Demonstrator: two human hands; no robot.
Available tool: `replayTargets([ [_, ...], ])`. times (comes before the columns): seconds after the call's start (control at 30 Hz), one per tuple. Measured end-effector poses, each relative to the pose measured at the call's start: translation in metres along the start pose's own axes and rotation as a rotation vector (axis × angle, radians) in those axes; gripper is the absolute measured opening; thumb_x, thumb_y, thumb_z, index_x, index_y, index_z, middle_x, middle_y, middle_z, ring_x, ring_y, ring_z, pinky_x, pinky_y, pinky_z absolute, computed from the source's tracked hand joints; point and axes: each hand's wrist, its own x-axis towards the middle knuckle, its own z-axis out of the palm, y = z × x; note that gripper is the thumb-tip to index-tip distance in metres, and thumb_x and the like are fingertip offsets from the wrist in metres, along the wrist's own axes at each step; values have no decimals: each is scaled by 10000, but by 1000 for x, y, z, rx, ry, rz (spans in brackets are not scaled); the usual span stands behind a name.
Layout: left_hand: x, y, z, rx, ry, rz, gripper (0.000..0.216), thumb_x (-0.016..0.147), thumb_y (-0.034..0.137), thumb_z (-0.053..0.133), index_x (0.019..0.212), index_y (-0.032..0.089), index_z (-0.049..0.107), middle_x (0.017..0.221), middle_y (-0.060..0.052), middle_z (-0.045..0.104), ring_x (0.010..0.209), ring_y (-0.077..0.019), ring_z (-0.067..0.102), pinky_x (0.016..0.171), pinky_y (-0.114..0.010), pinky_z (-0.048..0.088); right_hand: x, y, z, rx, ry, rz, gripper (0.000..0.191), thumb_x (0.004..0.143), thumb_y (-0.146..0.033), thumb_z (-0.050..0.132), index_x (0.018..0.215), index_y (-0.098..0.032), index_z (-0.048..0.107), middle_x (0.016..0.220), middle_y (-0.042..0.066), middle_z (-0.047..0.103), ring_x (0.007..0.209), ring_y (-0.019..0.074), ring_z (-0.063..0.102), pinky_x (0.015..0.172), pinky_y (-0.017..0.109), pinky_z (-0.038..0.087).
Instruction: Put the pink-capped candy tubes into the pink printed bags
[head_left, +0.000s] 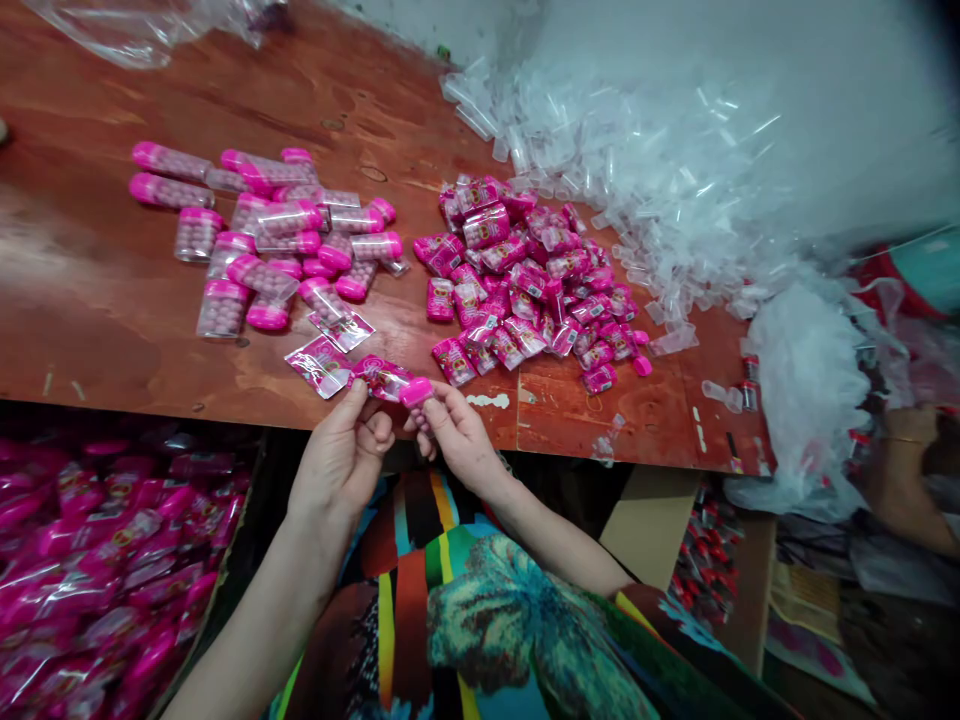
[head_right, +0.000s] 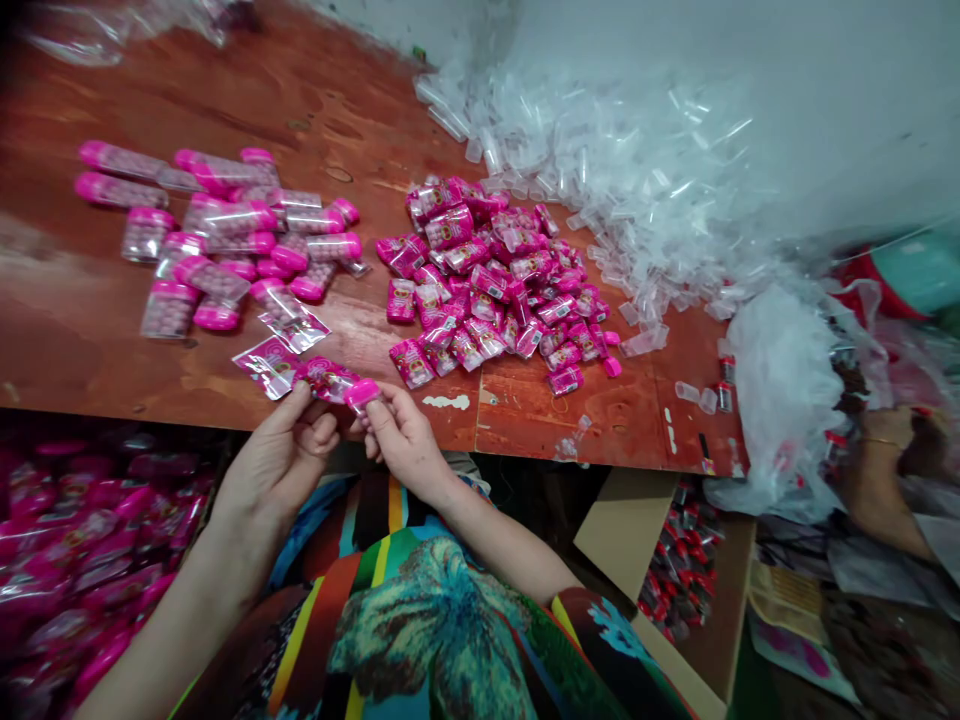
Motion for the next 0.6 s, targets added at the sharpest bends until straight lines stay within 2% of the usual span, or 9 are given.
replayTargets([
  [0.13,-5,-4,-12,66,-55,58,241,920,233,828,783,144,650,646,7,673,377,-50,457,346,-158,345,-2,-1,2,143,-106,111,608,955,-687,716,1311,-220,559,807,-39,691,482,81,521,440,213,398],
  [0.23,-6,-6,-19,130,-60,77,329,869,302,883,713,148,637,544,19,591,377,-61,462,359,-154,336,-4,0,2,139,-160,119,666,969,-658,722,1430,-234,497,834,-40,694,492,82,523,452,219,408],
  [0.3,-5,-6,-21,166,-72,86,360,852,331,897,683,150,635,496,29,541,376,-67,461,367,-154,335,-4,1,1,83,-158,81,711,964,-636,746,1489,-248,463,845,-46,680,510,82,530,461,218,416],
  [0.43,-4,-6,-17,245,-153,84,375,797,399,938,702,144,680,516,-2,583,408,-87,495,391,-169,360,-3,1,-4,83,-142,57,700,982,-604,739,1527,-266,457,831,-57,642,502,77,480,446,214,380],
  [0.6,-3,-12,-14,367,-278,5,491,752,454,967,553,151,636,429,-18,510,440,-108,511,442,-189,403,-4,0,-9,135,-159,77,736,953,-637,757,1504,-257,452,818,-56,602,529,90,452,429,205,329],
])
